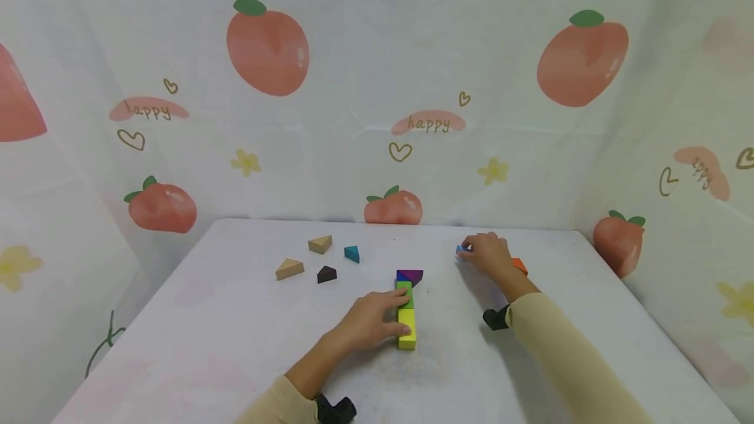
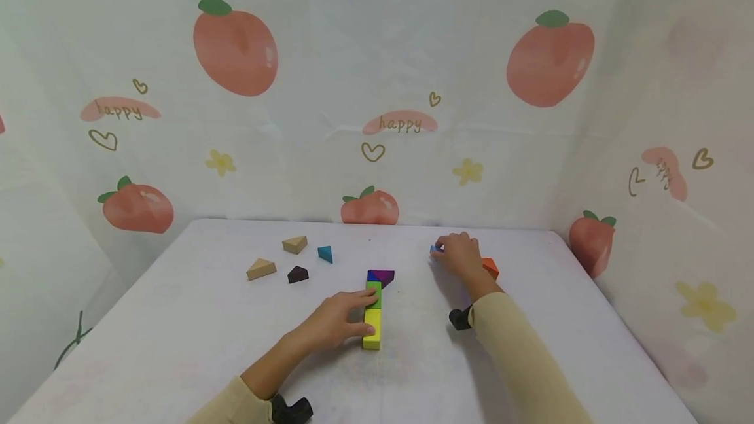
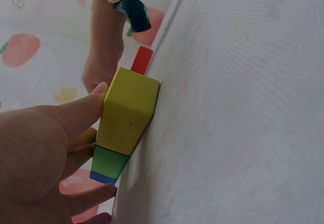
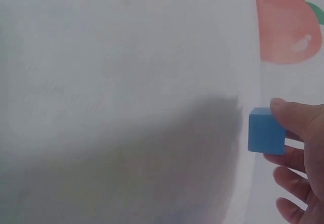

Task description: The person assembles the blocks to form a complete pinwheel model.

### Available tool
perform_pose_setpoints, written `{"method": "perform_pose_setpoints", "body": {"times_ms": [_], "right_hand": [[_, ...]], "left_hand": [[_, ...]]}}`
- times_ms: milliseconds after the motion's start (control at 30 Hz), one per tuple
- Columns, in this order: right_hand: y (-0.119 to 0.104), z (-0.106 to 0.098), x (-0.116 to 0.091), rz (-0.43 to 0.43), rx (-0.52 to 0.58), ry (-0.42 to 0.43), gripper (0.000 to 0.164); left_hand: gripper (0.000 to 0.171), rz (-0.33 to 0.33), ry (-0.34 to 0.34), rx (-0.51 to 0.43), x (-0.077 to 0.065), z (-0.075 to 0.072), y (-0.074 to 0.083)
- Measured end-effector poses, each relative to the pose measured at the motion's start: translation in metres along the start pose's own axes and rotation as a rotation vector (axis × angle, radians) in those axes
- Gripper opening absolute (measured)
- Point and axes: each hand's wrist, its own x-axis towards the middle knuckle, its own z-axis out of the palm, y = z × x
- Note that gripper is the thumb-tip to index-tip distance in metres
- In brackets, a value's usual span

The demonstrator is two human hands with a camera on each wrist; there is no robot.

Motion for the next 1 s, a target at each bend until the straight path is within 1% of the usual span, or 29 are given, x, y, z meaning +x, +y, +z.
{"method": "perform_pose_setpoints", "body": {"times_ms": [267, 367, 500, 633, 1000], "right_hand": [[-0.021, 0.002, 0.008, -0.008, 0.029, -0.041, 0.027], [-0.027, 0.004, 0.011, -0.020, 0.041, -0.043, 0.027], [-0.033, 0.009, 0.012, -0.041, 0.025, -0.043, 0.024], [-0.039, 0.014, 0.012, -0.074, 0.011, -0.031, 0.023], [-0.061, 0.021, 0.017, -0.169, 0.064, -0.018, 0.020]], "left_hand": [[0.063, 0.008, -0.004, 0.000, -0.001, -0.001, 0.001], [0.063, 0.007, -0.001, 0.001, -0.001, -0.002, 0.002], [0.063, 0.006, -0.001, 0.002, -0.001, -0.002, 0.002], [0.063, 0.011, 0.000, 0.008, 0.000, -0.002, 0.002], [0.062, -0.001, 0.001, 0.001, 0.000, -0.002, 0.002]]}}
